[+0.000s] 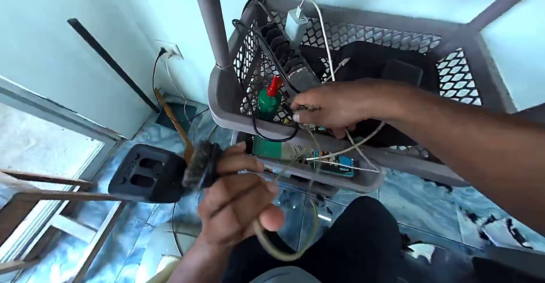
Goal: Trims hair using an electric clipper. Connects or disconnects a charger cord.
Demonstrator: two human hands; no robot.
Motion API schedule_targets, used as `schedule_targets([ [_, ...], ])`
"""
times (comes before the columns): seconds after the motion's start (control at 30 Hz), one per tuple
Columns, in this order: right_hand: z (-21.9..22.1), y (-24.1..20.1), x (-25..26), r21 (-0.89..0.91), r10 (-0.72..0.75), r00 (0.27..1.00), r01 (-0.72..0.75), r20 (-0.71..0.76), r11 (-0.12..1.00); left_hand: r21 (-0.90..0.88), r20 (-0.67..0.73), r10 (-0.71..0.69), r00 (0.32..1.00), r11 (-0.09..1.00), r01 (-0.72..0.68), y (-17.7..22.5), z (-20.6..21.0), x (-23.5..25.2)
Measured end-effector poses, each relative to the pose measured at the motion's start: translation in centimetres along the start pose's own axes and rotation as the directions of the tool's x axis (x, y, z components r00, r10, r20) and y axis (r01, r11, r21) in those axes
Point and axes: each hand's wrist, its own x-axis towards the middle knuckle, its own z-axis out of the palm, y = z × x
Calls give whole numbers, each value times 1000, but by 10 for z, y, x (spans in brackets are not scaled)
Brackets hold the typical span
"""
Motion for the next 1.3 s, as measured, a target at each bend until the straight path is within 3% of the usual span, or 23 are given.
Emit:
schedule_targets([
  [0.13,1,2,-12,10,-40,998,39,52,999,-147,-93,-197,976,972,182,-13,-10,39],
  [0.27,2,0,-7,-127,21,999,-14,47,992,-312,-66,-333,941,902,298,-22,-25,54],
  [0.4,13,2,-1,-494,-253,960,163,-122,854,-486,-21,-358,933,819,304,-26,-41,51],
  [0.5,18,15,-7,-617,-480,841,245,-249,748,-588,-21,-361,932,758,281,-27,-50,51],
  [0.6,21,34,-13,-515,-468,848,295,-247,805,-600,-9,-364,931,747,287,-29,-52,54],
  [0.73,5,49,-29,-188,-387,893,349,-230,918,-410,-124,-251,960,894,181,-39,-62,62],
  [0.8,7,49,-29,-170,-350,910,317,-224,933,-349,-136,-230,964,921,171,-41,-71,69],
  [0.9,19,45,-18,-280,-327,916,259,-233,924,-319,-75,-215,974,930,181,-41,-75,80],
  [1.03,22,45,-7,-344,-445,843,339,-303,876,-224,-58,-200,978,957,183,-45,-77,89],
  [1.1,19,47,-12,-341,-510,773,396,-377,852,-231,-77,-188,979,959,166,-53,-83,94],
  [1.2,7,45,-39,-176,-573,621,581,-534,795,-310,-57,-316,947,907,284,-62,-96,104],
  [1.3,7,38,-65,104,-554,551,761,-624,640,-426,136,-486,863,758,494,-79,-136,106],
])
